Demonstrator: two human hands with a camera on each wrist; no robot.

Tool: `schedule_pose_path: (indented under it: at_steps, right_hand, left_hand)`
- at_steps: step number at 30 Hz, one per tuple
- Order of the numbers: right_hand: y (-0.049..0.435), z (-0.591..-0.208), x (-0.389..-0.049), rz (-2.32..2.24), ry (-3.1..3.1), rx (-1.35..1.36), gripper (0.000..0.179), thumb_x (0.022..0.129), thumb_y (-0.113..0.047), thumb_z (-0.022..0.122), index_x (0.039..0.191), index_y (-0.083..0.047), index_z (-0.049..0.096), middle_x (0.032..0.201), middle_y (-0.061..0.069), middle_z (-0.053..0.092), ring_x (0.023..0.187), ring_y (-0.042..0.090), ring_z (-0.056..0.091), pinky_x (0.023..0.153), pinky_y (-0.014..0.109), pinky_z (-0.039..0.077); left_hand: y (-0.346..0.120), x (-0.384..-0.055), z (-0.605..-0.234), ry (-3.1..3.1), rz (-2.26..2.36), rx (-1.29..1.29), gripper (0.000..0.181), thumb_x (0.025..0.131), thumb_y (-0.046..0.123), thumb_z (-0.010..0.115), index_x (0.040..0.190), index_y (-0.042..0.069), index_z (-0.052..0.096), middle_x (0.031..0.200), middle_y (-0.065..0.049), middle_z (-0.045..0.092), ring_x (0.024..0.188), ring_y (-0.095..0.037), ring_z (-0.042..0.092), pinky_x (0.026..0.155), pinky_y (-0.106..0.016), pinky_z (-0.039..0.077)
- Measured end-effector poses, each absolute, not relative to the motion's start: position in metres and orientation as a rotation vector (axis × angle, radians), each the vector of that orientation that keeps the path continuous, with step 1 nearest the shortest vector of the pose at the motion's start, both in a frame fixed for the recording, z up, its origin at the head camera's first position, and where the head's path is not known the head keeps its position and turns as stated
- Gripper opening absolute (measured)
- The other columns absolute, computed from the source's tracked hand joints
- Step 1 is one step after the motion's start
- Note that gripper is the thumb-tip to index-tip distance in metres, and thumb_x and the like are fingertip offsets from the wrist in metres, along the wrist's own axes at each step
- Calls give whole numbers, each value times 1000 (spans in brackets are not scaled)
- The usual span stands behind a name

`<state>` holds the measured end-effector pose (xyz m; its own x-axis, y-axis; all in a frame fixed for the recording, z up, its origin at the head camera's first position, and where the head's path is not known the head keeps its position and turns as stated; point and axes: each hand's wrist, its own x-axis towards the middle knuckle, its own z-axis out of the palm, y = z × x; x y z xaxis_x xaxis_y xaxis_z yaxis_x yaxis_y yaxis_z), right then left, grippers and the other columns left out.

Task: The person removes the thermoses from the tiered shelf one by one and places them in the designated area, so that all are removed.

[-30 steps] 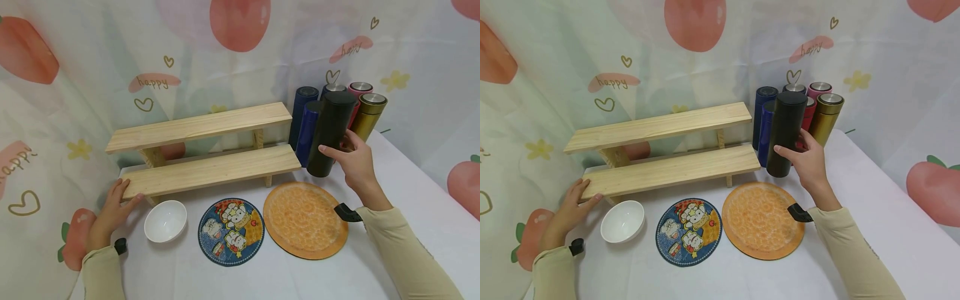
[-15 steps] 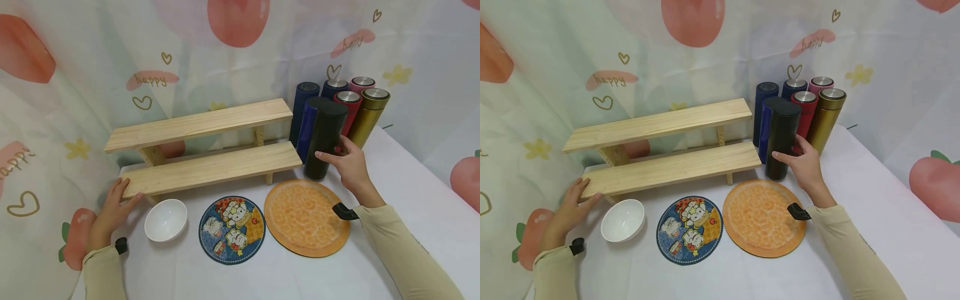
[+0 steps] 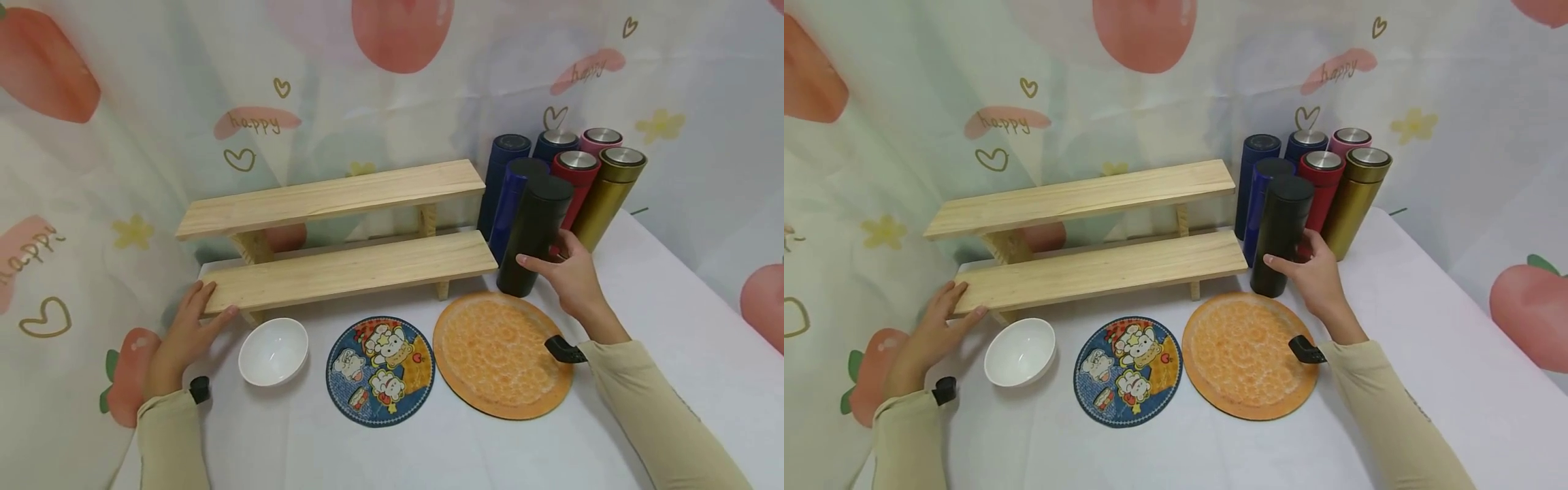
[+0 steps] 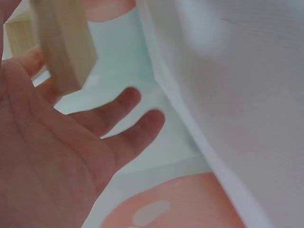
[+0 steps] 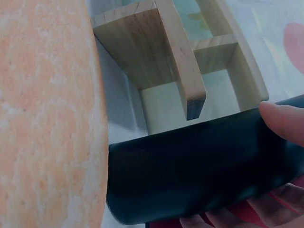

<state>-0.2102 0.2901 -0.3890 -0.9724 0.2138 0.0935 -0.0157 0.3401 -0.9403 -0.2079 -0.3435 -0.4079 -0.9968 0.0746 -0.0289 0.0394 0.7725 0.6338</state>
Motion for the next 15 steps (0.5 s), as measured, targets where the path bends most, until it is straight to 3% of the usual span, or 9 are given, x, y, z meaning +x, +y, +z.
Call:
schedule_pose_path:
  at_steps: [3, 6, 11, 15]
  right_hand:
    - [291, -392, -212, 1700, -2435, -160, 90, 100, -26, 77, 169, -2, 24, 168, 24, 34, 148, 43, 35, 120, 63, 34]
    - [292, -392, -212, 1701, -2461, -134, 92, 101, -27, 75, 170, -1, 18, 169, 27, 31, 149, 46, 33, 121, 63, 31]
    - [299, -374, -198, 1590, -2389, -69, 91, 103, -28, 71, 171, -7, 15, 168, 25, 31, 151, 43, 35, 126, 53, 29]
    - [297, -349, -179, 1414, -2240, 26, 79, 102, -20, 70, 168, -10, 28, 166, 19, 36, 154, 32, 37, 128, 39, 24]
  left_hand:
    - [-339, -206, -403, 2934, 1020, 103, 91, 108, 47, 61, 168, -4, 16, 173, -35, 1, 156, -60, 7, 119, -78, 14]
    - [-330, -203, -393, 2993, 1043, 162, 88, 107, 45, 63, 167, -3, 21, 172, -36, 8, 156, -59, 11, 119, -78, 15]
    - [-311, -193, -372, 3106, 1118, 354, 83, 104, 35, 70, 167, 1, 27, 173, -32, 15, 156, -57, 16, 120, -77, 15]
    - [-298, -178, -360, 3191, 1047, 518, 82, 102, 31, 74, 167, 5, 32, 174, -26, 19, 156, -55, 19, 118, -78, 18]
